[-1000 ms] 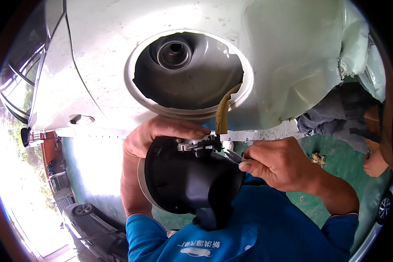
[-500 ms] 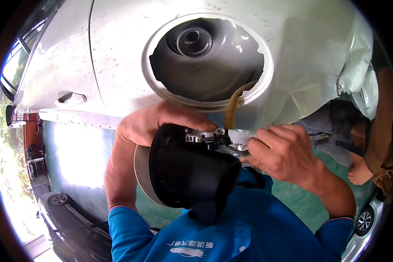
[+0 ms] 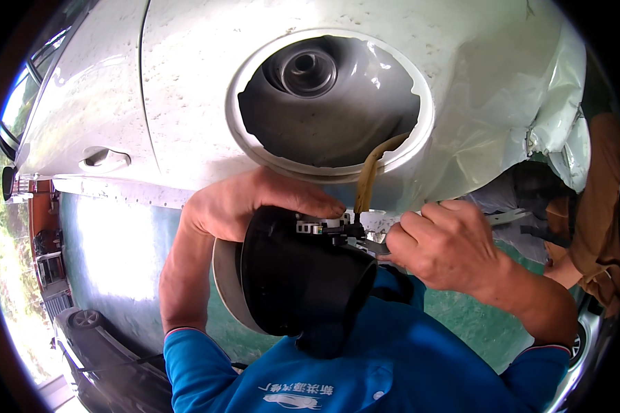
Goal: The person uses a metal pry tool to detach and remove the fuel filler door assembly from the rear side of a white car. They pry around the edges, release clips, and pull the assembly away, exposing the fuel filler neck. The removed part is then placed inside the vehicle.
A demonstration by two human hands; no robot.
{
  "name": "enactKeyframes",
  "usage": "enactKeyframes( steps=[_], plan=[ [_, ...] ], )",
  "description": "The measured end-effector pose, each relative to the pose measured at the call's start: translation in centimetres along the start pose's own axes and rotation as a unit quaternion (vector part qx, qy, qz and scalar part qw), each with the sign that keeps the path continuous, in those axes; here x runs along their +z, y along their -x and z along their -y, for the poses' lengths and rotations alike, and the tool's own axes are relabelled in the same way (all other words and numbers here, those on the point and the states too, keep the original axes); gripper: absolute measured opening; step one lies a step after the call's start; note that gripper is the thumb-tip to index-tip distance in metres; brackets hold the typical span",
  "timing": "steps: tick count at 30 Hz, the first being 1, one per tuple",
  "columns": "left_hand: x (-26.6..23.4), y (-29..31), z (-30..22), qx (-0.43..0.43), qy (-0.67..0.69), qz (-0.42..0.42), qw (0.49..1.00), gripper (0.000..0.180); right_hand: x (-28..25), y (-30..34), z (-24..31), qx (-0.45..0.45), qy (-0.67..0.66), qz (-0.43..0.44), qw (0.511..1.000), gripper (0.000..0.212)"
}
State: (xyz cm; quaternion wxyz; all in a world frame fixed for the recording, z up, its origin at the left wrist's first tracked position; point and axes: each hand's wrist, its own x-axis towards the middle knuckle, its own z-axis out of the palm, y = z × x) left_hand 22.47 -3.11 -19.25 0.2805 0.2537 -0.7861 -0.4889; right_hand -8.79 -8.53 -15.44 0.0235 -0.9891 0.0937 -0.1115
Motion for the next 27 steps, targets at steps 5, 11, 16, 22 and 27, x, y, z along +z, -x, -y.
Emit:
enactKeyframes(
  steps=[5,11,16,22,27],
  plan=[
    [0.2,0.2,0.3,0.001,0.012,-0.002,1.000,0.042,1.0,0.0,-0.3,-0.010,-0.001,0.007,1.000,0.024],
    [0.2,0.5,0.2,-0.001,0.007,-0.012,1.000,0.042,3.3,0.8,0.3,0.016,0.015,-0.068,0.997,0.026],
    [0.1,0.4,0.7,-0.001,0.040,0.002,0.999,0.046,4.2,1.5,0.2,0.040,-0.083,-0.097,0.991,0.029],
    [-0.3,0.0,-0.3,-0.029,0.062,0.012,0.998,0.047,3.8,1.3,2.6,0.384,-0.615,-0.073,0.685,0.019],
    [-0.4,0.0,-0.6,-0.020,0.028,0.014,0.999,0.047,4.5,0.6,3.8,0.432,-0.656,-0.037,0.618,0.017]
  ],
)
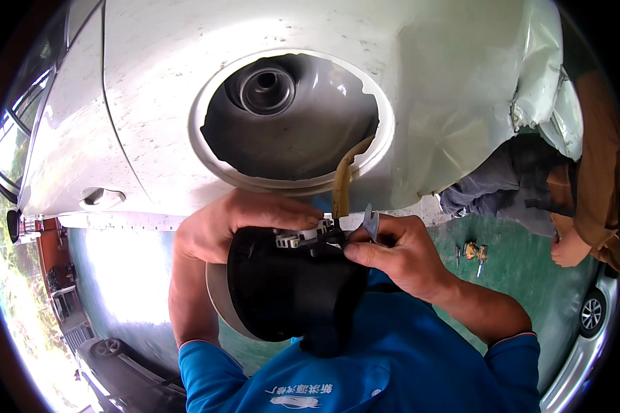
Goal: The person uses a metal pry tool to detach and remove the fuel filler door assembly from the rear side of a white car. They pry around the edges, release clips, and pull the assembly away, exposing the fuel filler neck. The removed part is then placed inside the vehicle.
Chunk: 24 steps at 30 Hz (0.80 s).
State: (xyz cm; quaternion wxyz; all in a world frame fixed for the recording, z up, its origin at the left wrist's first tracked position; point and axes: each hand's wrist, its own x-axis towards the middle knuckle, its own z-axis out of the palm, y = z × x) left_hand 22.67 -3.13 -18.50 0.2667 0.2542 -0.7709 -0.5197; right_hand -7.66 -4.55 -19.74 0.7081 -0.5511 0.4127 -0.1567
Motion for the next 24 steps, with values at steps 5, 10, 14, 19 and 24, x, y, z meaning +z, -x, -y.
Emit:
enactKeyframes(
  steps=[5,10,14,19,24],
  plan=[
    [1.6,0.0,-1.3,-0.020,-0.041,-0.048,0.998,0.050,1.6,0.3,0.0,0.041,-0.137,-0.069,0.987,0.017],
    [3.7,0.3,-2.7,-0.074,-0.087,-0.103,0.988,0.053,2.0,0.4,-0.4,0.050,-0.162,-0.097,0.981,0.021],
    [4.9,0.7,-2.5,-0.054,-0.121,-0.127,0.983,0.057,2.1,0.3,-0.7,0.057,-0.106,-0.122,0.985,0.025],
    [5.8,0.9,-2.8,-0.088,-0.126,-0.153,0.976,0.062,2.3,0.0,-0.4,0.073,-0.122,-0.121,0.982,0.014],
    [5.9,1.0,-3.0,-0.087,-0.127,-0.153,0.976,0.065,2.8,0.1,0.0,0.079,-0.173,-0.127,0.973,0.012]
  ],
)
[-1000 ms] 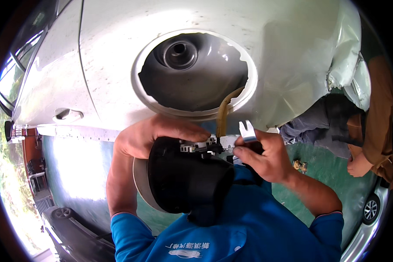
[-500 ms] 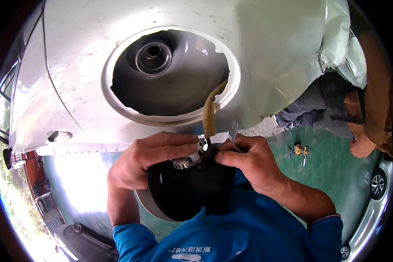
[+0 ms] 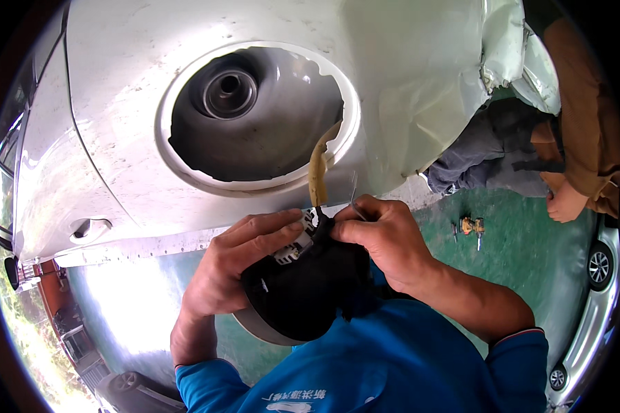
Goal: The person uses a metal pry tool to detach and remove the fuel filler door assembly from the rear side of a white car. They pry around the edges, release clips, and pull the assembly away, exposing the fuel filler neck. The removed part is then placed inside the vehicle.
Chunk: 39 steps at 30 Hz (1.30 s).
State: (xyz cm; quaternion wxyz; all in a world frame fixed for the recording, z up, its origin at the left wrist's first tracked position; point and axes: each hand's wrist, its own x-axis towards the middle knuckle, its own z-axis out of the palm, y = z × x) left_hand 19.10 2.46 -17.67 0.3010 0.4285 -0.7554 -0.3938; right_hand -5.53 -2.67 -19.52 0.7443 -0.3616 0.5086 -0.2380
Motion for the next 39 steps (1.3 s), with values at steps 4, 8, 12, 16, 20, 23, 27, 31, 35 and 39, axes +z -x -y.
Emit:
enactKeyframes(
  steps=[4,8,12,16,20,23,27,31,35,39],
  plan=[
    [-0.4,0.0,0.4,0.000,0.022,0.016,1.000,0.066,0.6,-0.3,-0.8,-0.007,0.018,-0.030,0.999,0.009],
    [-0.5,-0.2,1.1,0.013,0.040,0.019,0.999,0.063,1.2,-0.8,-1.5,-0.029,0.067,-0.073,0.995,0.006],
    [-0.1,0.0,2.0,0.011,0.056,0.015,0.998,0.062,1.5,-0.9,-1.7,-0.083,0.098,-0.085,0.988,0.024],
    [-0.2,0.3,2.2,0.022,0.075,0.016,0.997,0.062,1.2,-0.2,-1.3,-0.111,0.139,-0.075,0.981,0.024],
    [-0.3,0.4,2.3,0.039,0.084,0.016,0.996,0.061,1.3,1.0,0.2,-0.119,0.176,-0.060,0.975,0.024],
    [-0.4,0.3,2.6,0.048,0.106,0.022,0.993,0.060,0.9,0.9,-0.2,-0.147,0.195,-0.057,0.968,0.021],
    [-0.5,0.3,3.3,0.053,0.130,0.030,0.990,0.061,0.7,0.5,-0.2,-0.212,0.252,-0.043,0.943,0.019],
    [-0.8,0.1,3.8,0.050,0.167,0.040,0.984,0.065,-0.7,-0.3,0.3,-0.321,0.311,0.019,0.894,0.022],
    [-1.2,-0.5,4.2,0.055,0.201,0.057,0.976,0.067,-1.9,-1.5,1.0,-0.427,0.400,0.069,0.808,0.023],
    [-1.5,-0.6,5.2,0.047,0.251,0.061,0.965,0.063,-2.6,-2.4,1.9,-0.562,0.476,0.071,0.673,0.029]
  ],
)
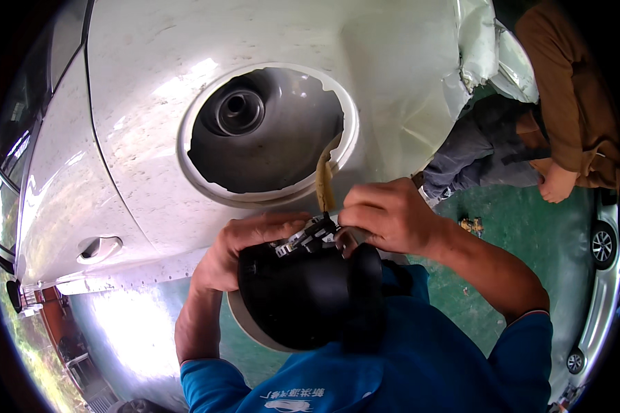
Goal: The person uses a metal pry tool to detach and remove the fuel filler door assembly from the rear side of a white car. They pry around the edges, release clips, and pull the assembly away, exposing the fuel filler neck. The removed part is then placed inside the vehicle.
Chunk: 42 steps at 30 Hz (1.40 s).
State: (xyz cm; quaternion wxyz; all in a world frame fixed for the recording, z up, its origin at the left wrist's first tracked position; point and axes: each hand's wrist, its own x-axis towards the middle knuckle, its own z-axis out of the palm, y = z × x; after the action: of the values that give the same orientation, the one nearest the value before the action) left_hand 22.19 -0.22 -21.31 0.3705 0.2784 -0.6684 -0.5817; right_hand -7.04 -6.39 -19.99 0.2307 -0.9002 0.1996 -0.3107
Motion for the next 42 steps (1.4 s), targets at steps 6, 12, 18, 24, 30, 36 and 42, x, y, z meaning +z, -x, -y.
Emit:
enactKeyframes(
  steps=[6,12,18,24,30,36,42],
  plan=[
    [-0.4,0.4,0.9,0.013,0.066,-0.019,0.998,0.063,-0.5,-1.6,0.4,-0.029,0.004,-0.028,0.999,0.036],
    [-1.1,-0.5,0.2,0.029,0.001,0.015,0.999,0.064,-0.6,-1.8,0.8,0.007,-0.058,0.009,0.998,0.032],
    [-0.3,0.1,0.6,0.025,0.025,-0.002,0.999,0.064,-0.2,-1.8,0.8,0.022,-0.022,0.030,0.999,0.031],
    [-0.3,0.4,2.2,0.025,0.056,-0.005,0.998,0.066,-1.0,-1.8,0.4,0.078,-0.105,0.092,0.987,0.029],
    [0.5,1.0,2.3,0.016,0.140,-0.058,0.988,0.067,-2.8,-2.4,0.3,0.200,-0.281,0.134,0.929,0.029],
    [3.0,0.8,0.3,-0.012,0.218,-0.154,0.964,0.058,-2.9,0.9,-0.4,0.214,-0.306,0.098,0.923,0.041],
    [4.0,0.6,-0.2,0.009,0.220,-0.207,0.953,0.044,-2.1,4.4,-0.5,0.192,-0.559,0.035,0.806,0.033]
  ],
)
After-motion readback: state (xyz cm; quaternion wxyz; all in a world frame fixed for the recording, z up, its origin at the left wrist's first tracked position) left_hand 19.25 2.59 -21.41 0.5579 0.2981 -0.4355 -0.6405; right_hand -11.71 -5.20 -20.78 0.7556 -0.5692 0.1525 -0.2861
